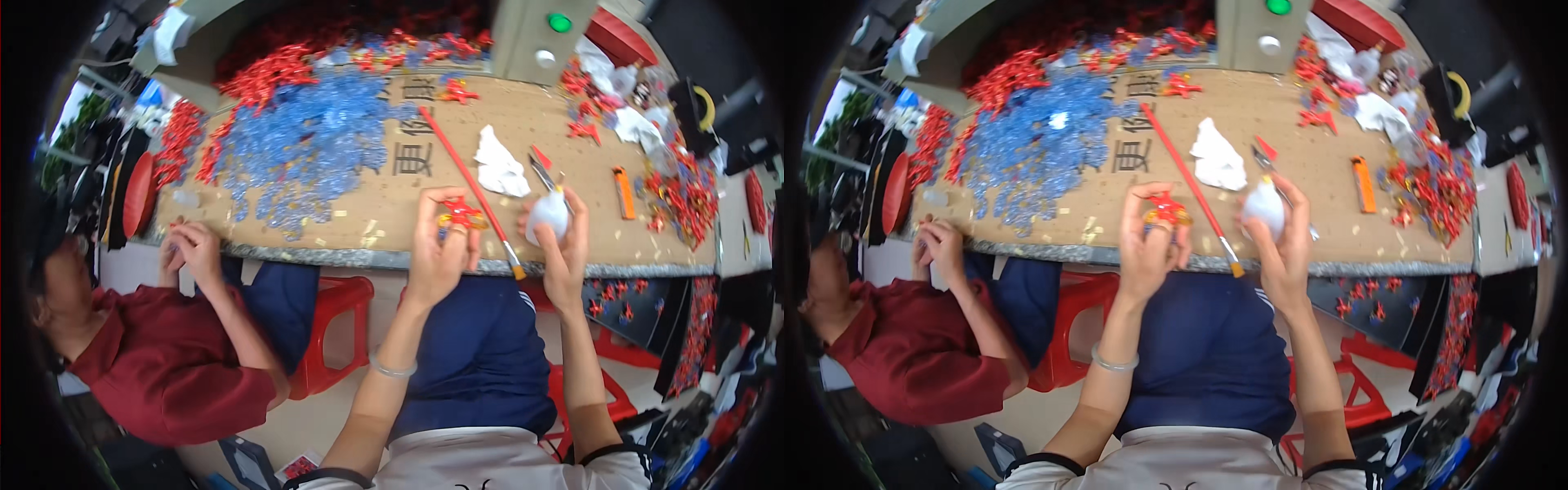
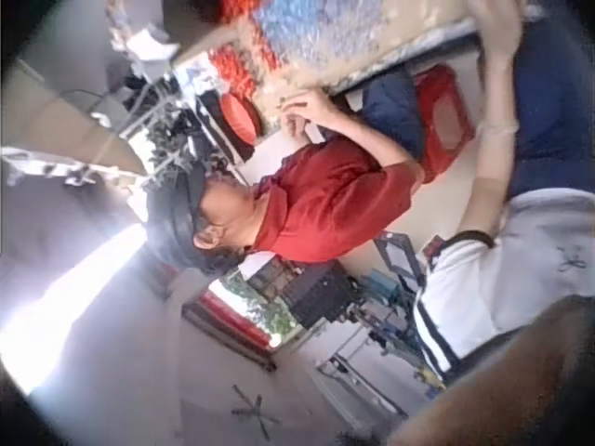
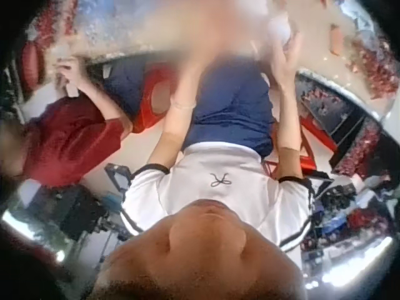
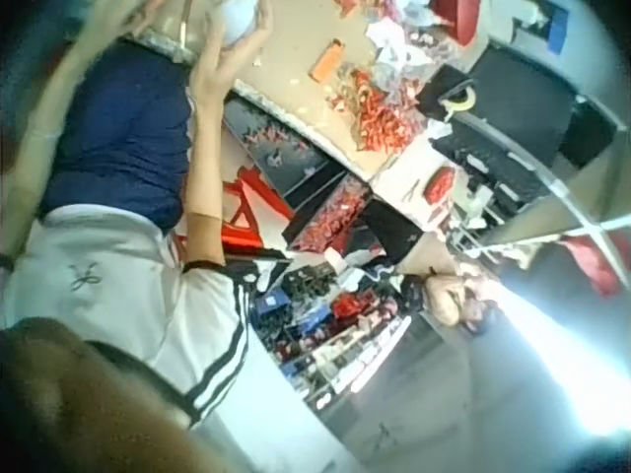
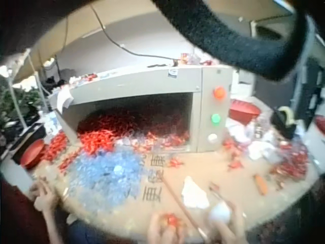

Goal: Assembling small red plastic toy components using glue and a brush at a factory workbench.

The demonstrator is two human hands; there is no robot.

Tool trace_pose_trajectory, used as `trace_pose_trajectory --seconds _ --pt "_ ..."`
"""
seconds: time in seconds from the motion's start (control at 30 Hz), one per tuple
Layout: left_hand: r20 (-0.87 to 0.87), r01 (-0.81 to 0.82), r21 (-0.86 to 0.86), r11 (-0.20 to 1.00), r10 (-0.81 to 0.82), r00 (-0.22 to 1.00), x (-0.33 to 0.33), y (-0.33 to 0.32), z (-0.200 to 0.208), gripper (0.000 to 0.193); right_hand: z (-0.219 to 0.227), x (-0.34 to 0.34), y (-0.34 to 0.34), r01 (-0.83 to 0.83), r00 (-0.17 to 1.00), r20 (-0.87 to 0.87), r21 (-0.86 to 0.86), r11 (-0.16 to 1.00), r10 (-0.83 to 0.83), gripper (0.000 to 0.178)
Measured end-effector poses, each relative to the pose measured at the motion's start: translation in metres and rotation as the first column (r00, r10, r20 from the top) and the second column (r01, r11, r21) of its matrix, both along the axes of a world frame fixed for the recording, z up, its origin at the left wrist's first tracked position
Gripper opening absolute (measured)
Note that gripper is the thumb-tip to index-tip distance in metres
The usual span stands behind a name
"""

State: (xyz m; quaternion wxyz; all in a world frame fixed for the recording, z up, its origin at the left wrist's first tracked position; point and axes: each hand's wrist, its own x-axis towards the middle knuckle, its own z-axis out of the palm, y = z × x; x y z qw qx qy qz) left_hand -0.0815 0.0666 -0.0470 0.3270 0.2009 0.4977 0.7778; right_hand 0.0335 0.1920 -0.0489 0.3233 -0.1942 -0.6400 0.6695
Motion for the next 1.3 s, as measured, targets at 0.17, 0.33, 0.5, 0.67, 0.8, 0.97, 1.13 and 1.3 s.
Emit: trace_pose_trajectory --seconds 0.17,0.33,0.5,0.67,0.8,0.97,1.13,1.3 --pt "-0.08 0.034 -0.018 0.999 -0.036 0.996 -0.001 0.007 0.0 0.037 -0.004 0.002 0.015 0.033 0.999 0.025 0.209 0.977 -0.039 0.049" --pt "-0.067 0.045 -0.034 0.998 -0.047 0.997 -0.001 0.0 0.003 0.035 -0.02 0.013 0.005 0.049 0.997 0.029 0.543 0.838 -0.077 0.048" --pt "0.004 0.045 -0.045 0.998 -0.044 0.999 -0.003 0.003 0.008 0.036 -0.012 0.012 0.009 0.151 0.985 -0.163 0.686 0.711 -0.052 0.042" --pt "-0.06 -0.002 -0.088 0.996 -0.004 0.998 -0.001 0.008 0.004 0.037 -0.01 0.008 0.011 0.132 0.984 -0.179 0.701 0.7 -0.006 0.044" --pt "-0.195 -0.045 -0.141 0.989 0.017 0.981 0.002 0.012 0.001 0.035 -0.008 0.008 0.01 0.149 0.984 -0.173 0.704 0.694 -0.036 0.043" --pt "-0.262 -0.066 -0.186 0.98 0.015 0.965 0.003 0.011 0.002 0.033 -0.007 0.01 0.009 0.159 0.986 -0.15 0.704 0.692 -0.074 0.041" --pt "-0.259 -0.064 -0.189 0.98 0.013 0.966 0.002 0.009 0.001 0.034 -0.006 0.011 0.009 0.156 0.987 -0.14 0.725 0.671 -0.078 0.04" --pt "-0.262 -0.068 -0.134 0.989 0.031 0.965 0.003 0.01 0.001 0.035 -0.005 0.011 0.009 0.135 0.99 -0.123 0.711 0.69 -0.067 0.039"
